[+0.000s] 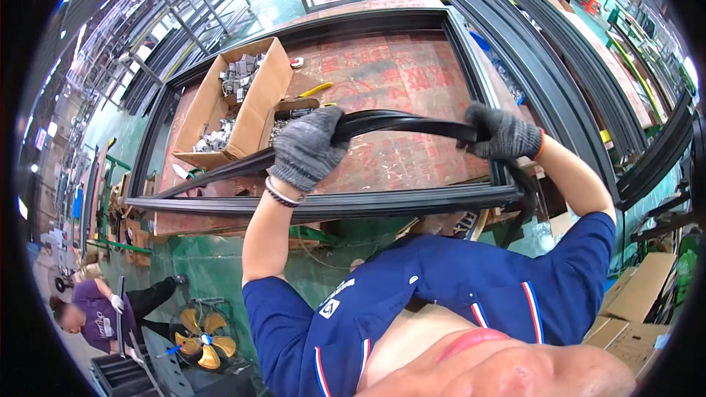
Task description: Inserting a rubber gasket seal into the perimeter of a metal window frame.
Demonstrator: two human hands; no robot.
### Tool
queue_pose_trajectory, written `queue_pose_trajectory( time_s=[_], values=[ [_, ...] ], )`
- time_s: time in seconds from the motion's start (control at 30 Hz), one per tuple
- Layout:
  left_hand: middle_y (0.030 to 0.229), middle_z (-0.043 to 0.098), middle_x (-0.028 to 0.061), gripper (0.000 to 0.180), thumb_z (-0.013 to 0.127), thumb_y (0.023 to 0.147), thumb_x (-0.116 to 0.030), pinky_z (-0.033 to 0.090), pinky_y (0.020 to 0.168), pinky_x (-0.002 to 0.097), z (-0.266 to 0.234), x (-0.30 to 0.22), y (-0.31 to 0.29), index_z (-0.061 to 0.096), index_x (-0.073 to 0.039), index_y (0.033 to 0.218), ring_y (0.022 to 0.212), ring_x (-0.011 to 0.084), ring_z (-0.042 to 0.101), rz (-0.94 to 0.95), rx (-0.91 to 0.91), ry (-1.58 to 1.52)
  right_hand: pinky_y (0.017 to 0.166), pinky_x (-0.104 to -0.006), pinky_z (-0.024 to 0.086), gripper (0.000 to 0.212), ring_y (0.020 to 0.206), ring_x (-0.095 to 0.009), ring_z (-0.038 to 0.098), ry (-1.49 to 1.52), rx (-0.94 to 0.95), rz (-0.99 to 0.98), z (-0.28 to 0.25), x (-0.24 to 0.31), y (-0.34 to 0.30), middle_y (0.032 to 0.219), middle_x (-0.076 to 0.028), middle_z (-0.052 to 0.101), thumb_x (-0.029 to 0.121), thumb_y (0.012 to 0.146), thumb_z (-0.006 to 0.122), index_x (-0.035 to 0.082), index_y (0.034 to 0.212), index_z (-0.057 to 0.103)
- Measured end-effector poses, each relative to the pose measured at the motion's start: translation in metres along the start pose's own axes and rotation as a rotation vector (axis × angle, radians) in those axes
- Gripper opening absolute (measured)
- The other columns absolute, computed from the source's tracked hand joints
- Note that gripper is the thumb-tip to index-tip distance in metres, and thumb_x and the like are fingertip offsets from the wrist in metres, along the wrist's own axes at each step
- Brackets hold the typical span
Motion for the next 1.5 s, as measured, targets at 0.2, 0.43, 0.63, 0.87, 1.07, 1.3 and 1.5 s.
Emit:
queue_pose_trajectory(
  time_s=[0.2,0.43,0.63,0.87,1.07,1.3,1.5],
  values=[
    [0.081,0.063,0.0133,0.028,0.070,0.071,-0.018,0.051,0.062,0.0381,-0.036,0.013,-0.006,0.060,-0.007,0.095,0.072,0.0324,0.063,-0.178,-0.208,0.026,0.071,-0.0354,0.051,0.049,0.077,-0.021,0.062,0.854,0.813,0.395,0.039,-0.069,-0.052,0.079,-0.010,0.063,0.017,0.069,0.077,0.000,0.107,0.051],
    [0.080,0.063,0.0144,0.032,0.072,0.069,-0.018,0.051,0.063,0.0387,0.008,0.001,-0.022,0.059,-0.006,0.096,0.073,0.0325,0.063,-0.164,0.218,-0.028,0.064,-0.0337,0.050,0.023,0.073,-0.020,0.063,-0.626,-0.011,-0.002,-0.104,0.004,-0.056,0.083,-0.013,0.064,0.018,0.077,0.065,0.007,0.097,0.061],
    [0.075,0.062,0.0143,0.030,0.073,0.069,-0.026,0.049,0.061,0.0392,0.042,0.013,-0.025,0.060,-0.008,0.090,0.070,0.0336,0.061,-0.276,0.282,0.006,0.064,-0.0381,0.049,0.036,0.080,-0.028,0.060,-1.323,-0.560,-0.711,-0.111,0.031,-0.035,0.094,-0.011,0.062,0.008,0.077,0.058,0.011,0.113,0.055],
    [0.075,0.062,0.0149,0.033,0.072,0.071,-0.035,0.050,0.062,0.0390,0.088,-0.010,-0.057,0.062,-0.010,0.089,0.070,0.0337,0.062,-0.192,0.466,-0.074,0.096,-0.0318,0.041,0.056,0.116,-0.022,0.051,-0.003,0.584,-0.086,0.016,-0.018,-0.007,0.129,-0.014,0.051,0.002,0.082,0.057,0.003,0.135,0.038],
    [0.087,0.064,0.0159,0.048,0.071,0.070,-0.041,0.049,0.072,0.0386,0.106,-0.004,-0.075,0.061,-0.005,0.102,0.082,0.0313,0.063,-0.298,0.631,-0.142,0.090,-0.0359,0.044,0.047,0.105,-0.032,0.057,-0.274,0.485,-0.096,0.060,-0.020,0.019,0.114,-0.023,0.056,0.025,0.091,0.049,0.007,0.134,0.040],
    [0.090,0.060,0.0115,0.054,0.070,0.064,-0.052,0.048,0.074,0.0387,0.087,-0.028,-0.094,0.062,-0.009,0.095,0.085,0.0292,0.058,-0.029,0.279,-0.049,0.076,-0.0411,0.048,0.048,0.082,-0.035,0.062,-0.230,0.963,0.099,0.100,-0.053,0.020,0.094,-0.024,0.062,0.034,0.095,0.036,0.008,0.135,0.038],
    [0.071,0.055,0.0046,0.021,0.060,0.068,-0.029,0.047,0.058,0.0374,0.113,-0.038,-0.100,0.062,-0.015,0.083,0.070,0.0243,0.058,-0.021,0.387,0.108,0.081,-0.0364,0.048,0.047,0.084,-0.029,0.065,-0.033,1.012,0.077,0.108,-0.049,0.021,0.096,-0.021,0.064,0.030,0.095,0.036,0.006,0.136,0.035]
  ],
)
Point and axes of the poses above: each hand's wrist, its own y-axis towards the middle knuckle, its own z-axis out of the palm, x = y × z, the point moved 7 cm from there along y, towards the middle knuckle
